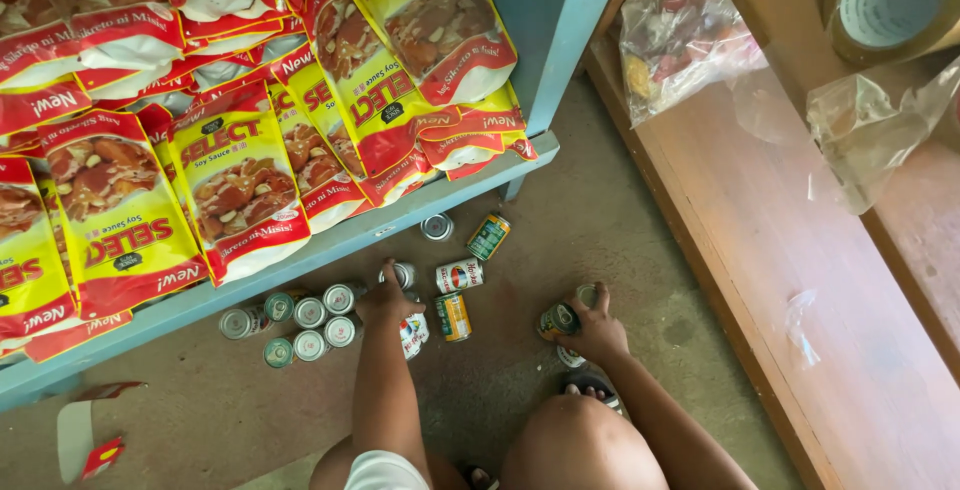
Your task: Picking up various canned goods from the floor and arranging them on a wooden table.
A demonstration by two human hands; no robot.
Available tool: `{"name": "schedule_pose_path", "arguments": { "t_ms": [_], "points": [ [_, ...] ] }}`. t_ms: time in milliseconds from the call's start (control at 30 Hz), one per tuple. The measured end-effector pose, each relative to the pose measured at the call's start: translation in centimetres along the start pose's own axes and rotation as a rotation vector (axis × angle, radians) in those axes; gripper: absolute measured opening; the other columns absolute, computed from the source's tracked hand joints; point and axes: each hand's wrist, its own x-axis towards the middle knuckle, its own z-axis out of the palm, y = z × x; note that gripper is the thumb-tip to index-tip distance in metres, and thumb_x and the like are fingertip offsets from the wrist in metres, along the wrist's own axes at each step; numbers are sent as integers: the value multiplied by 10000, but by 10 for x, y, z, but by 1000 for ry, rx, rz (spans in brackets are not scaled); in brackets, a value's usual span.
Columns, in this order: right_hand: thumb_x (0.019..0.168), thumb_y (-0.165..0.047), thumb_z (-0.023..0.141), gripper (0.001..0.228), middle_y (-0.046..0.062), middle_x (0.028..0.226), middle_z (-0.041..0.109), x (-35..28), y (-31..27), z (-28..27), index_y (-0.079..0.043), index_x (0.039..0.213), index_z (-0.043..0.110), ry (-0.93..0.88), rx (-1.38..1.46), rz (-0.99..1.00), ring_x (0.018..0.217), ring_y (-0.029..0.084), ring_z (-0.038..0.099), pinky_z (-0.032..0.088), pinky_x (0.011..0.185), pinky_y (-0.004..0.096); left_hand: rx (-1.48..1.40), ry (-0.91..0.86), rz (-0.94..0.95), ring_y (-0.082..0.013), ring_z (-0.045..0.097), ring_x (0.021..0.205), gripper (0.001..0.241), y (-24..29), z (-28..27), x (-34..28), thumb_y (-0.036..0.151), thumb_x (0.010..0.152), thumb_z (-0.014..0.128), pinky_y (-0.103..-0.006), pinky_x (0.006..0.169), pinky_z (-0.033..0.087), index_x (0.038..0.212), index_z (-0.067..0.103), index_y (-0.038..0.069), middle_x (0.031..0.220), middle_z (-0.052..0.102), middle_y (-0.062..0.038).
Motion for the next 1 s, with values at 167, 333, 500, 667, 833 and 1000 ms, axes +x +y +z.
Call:
{"name": "schedule_pose_path", "arguments": {
  "t_ms": [167, 333, 500, 667, 833, 1000],
  "points": [
    [622, -648, 879, 799, 184, 1642, 124, 0, 16, 16, -368, 1308, 582, 40, -14, 36, 1019, 553, 705, 595, 973, 565, -21, 47, 57, -399, 658, 1245, 1231, -11, 8, -10, 706, 701, 802, -514, 1028, 503, 1593, 69, 278, 1382, 647, -158],
    [631, -634, 867, 758, 183, 1629, 140, -17, 11, 15, -396, 1289, 576, 22, -50, 48, 1024, 542, 710, 588, 996, 543, 51, 20, 118, -300, 650, 1290, 1092, -8, 3, -21, 624, 802, 745, -502, 1140, 394, 1593, 51, 331, 1352, 692, -96],
    [592, -608, 912, 760, 161, 1614, 170, -34, 17, 14, -393, 1247, 595, 70, 37, 16, 983, 567, 709, 591, 994, 552, 45, 37, 181, -332, 673, 1254, 1013, -3, -13, -54, 584, 834, 720, -494, 1052, 503, 1593, 97, 333, 1322, 705, -131],
    [573, -590, 934, 766, 148, 1615, 175, -44, 20, -11, -382, 1228, 595, 189, 24, -29, 956, 557, 717, 608, 968, 542, 140, 73, 278, -321, 687, 1231, 1064, -12, -27, -75, 624, 816, 713, -482, 1050, 511, 1601, 45, 365, 1300, 717, -105],
    [568, -464, 954, 890, 164, 1626, 153, -84, -4, -80, -390, 1349, 533, 265, -76, -23, 1001, 400, 712, 674, 806, 438, 250, 217, 389, -304, 748, 833, 1146, -31, -53, -129, 557, 719, 852, -435, 717, 561, 1583, 122, 375, 1007, 759, -70],
    [589, -475, 958, 849, 152, 1646, 94, -159, -33, -167, -413, 1333, 553, 271, 17, 37, 1089, 398, 669, 664, 860, 424, 333, 206, 453, -276, 748, 811, 1175, -39, -96, -218, 583, 736, 838, -417, 674, 565, 1595, 61, 389, 1001, 754, -42]
  ]
}}
